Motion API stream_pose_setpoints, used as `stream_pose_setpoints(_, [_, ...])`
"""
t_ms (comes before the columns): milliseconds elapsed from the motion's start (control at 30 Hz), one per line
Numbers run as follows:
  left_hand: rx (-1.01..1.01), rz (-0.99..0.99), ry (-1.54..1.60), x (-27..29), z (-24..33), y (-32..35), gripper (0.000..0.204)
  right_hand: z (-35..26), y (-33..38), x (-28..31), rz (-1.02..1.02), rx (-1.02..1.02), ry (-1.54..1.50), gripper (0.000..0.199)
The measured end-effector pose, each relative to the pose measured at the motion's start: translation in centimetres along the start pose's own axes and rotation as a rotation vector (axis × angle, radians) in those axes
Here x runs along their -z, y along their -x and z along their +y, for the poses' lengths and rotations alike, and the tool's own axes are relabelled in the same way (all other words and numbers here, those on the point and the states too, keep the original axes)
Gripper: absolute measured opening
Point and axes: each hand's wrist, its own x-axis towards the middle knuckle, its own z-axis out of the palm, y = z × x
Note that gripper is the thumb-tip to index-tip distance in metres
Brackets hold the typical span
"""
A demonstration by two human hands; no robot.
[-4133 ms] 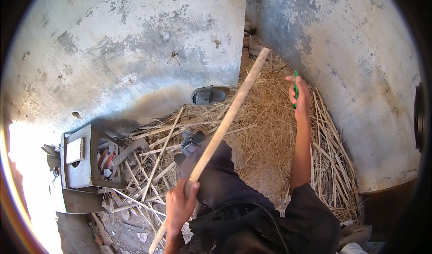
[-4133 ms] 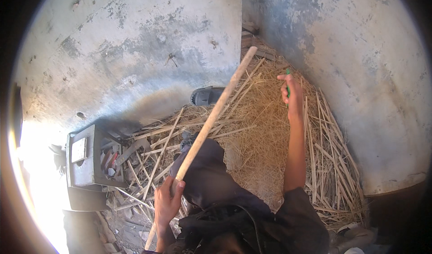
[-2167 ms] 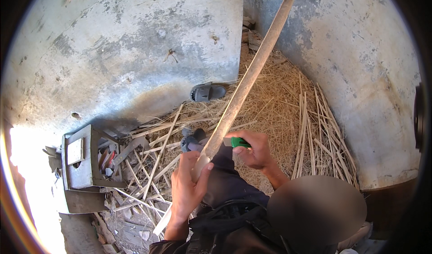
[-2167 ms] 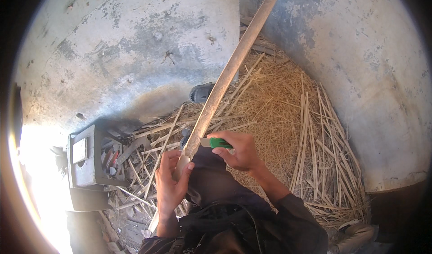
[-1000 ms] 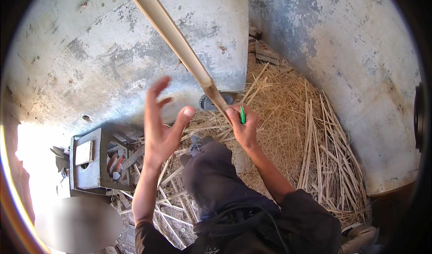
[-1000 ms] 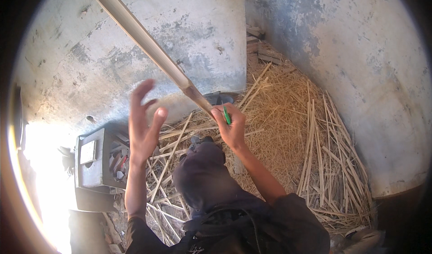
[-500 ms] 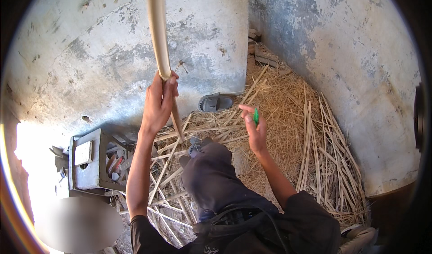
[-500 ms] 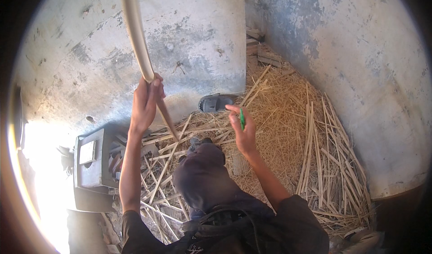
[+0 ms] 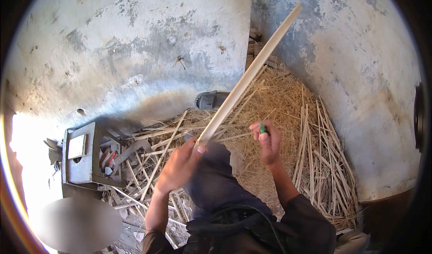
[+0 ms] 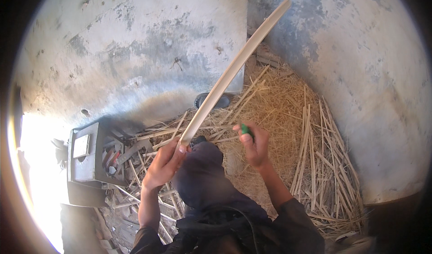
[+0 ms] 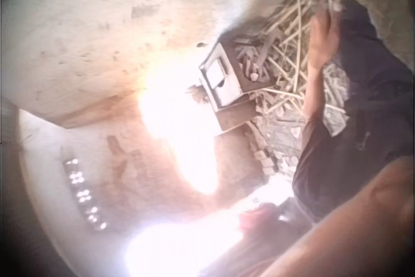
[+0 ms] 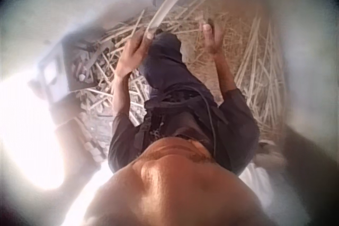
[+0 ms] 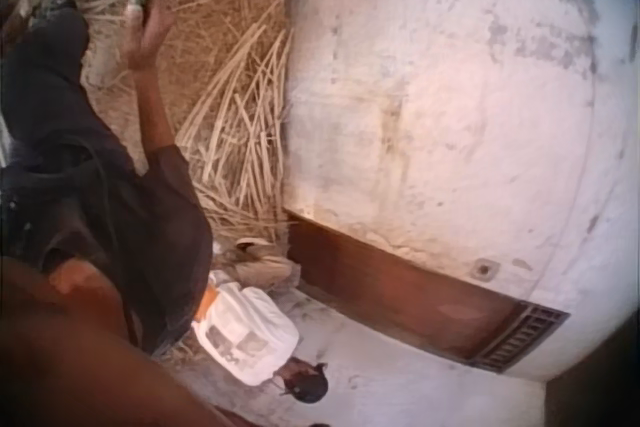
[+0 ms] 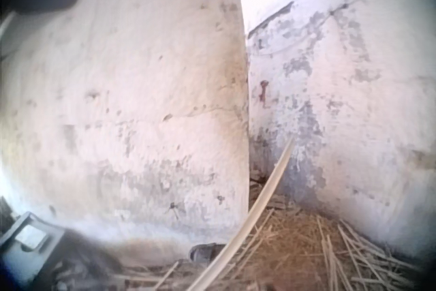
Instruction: The person sits on a floor covered with straw and wood shavings, using a green utility knife to shave thin strips from a long, thin piece of wood. They hold the wood with their left hand and repeatedly scrape the knife along its length to remove the outer layer.
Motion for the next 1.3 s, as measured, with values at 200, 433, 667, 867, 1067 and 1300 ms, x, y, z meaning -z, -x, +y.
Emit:
stream_pose_setpoints(200, [0.168,-0.045,0.441,-2.3,1.4,2.1,0.036,-5.0,-1.0,-1.2,-0.226,0.082,0.167,0.037])
stream_pose_setpoints(433, [0.163,-0.031,0.574,-3.7,1.0,2.8,0.037,-4.2,-0.1,-2.6,-0.312,0.173,0.191,0.032])
stream_pose_setpoints(667, [0.123,-0.009,0.649,-3.8,0.7,3.0,0.030,-4.5,0.1,-3.3,-0.316,0.178,0.238,0.032])
stream_pose_setpoints(867, [-0.147,0.134,0.239,-4.5,0.0,2.9,0.023,-4.3,0.0,-3.5,-0.304,0.205,0.267,0.034])
stream_pose_setpoints(1067, [0.072,0.133,0.275,-4.0,1.4,3.4,0.026,-4.7,-0.3,-3.2,-0.316,0.247,0.309,0.036])
stream_pose_setpoints(1300, [0.029,0.129,0.186,-4.1,1.6,3.5,0.029,-4.2,0.0,-3.3,-0.268,0.315,0.351,0.041])
